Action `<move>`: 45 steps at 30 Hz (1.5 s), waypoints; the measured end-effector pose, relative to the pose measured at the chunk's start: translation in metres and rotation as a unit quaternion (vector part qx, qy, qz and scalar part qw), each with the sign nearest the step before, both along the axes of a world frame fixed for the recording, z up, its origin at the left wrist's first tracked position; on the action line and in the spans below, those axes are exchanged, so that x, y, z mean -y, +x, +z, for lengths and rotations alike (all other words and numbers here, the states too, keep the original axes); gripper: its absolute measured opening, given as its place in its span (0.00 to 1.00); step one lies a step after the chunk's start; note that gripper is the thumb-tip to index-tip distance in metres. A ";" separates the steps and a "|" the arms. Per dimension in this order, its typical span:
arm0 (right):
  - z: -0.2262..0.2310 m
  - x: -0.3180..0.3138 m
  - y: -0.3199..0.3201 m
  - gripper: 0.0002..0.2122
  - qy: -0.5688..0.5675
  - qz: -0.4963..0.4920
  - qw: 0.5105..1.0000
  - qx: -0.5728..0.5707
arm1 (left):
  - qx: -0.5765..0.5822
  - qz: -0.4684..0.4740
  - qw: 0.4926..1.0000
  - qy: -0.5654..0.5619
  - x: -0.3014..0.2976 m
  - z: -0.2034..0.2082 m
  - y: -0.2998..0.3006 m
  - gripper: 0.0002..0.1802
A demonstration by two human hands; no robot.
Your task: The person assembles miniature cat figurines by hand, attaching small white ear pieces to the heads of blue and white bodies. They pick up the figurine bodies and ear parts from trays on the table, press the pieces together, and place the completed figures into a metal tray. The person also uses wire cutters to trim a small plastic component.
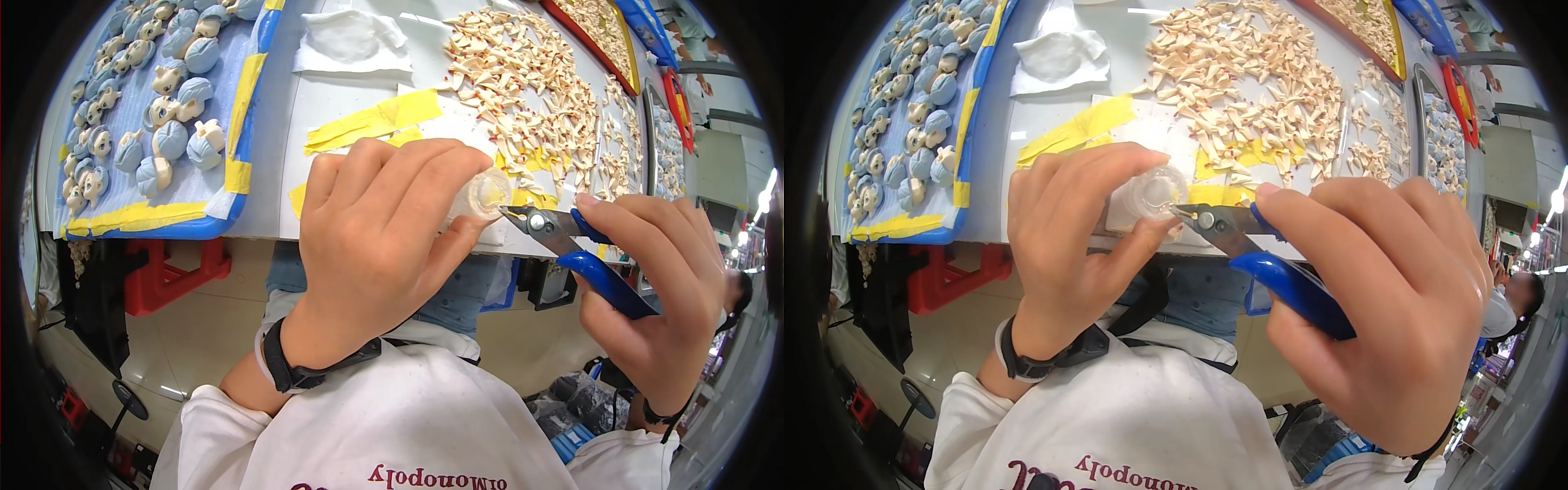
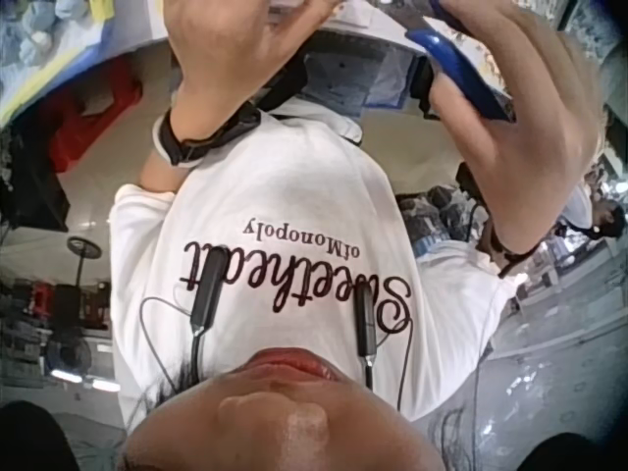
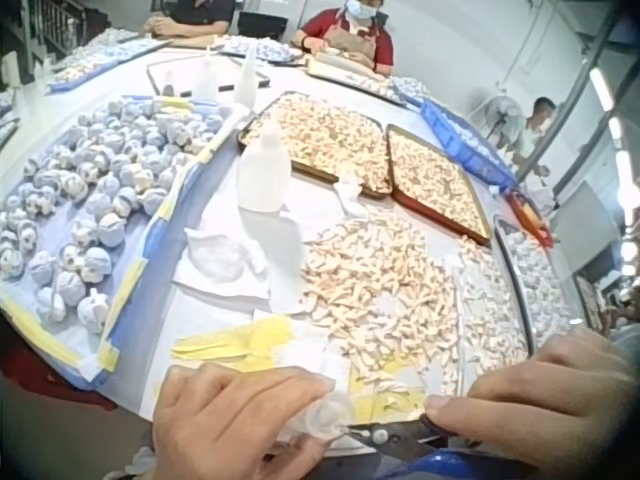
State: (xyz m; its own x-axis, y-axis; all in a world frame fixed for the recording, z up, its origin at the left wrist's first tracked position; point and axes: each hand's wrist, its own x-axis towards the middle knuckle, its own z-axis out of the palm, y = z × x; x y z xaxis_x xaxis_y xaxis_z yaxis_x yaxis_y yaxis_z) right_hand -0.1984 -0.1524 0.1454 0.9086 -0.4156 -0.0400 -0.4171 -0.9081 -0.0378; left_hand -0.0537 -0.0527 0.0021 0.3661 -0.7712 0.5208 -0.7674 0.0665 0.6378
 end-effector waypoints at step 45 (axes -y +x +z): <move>0.007 -0.012 -0.003 0.22 0.016 -0.057 0.998 -0.007 | -0.021 -0.005 1.000 0.010 0.002 0.005 -0.002 0.21</move>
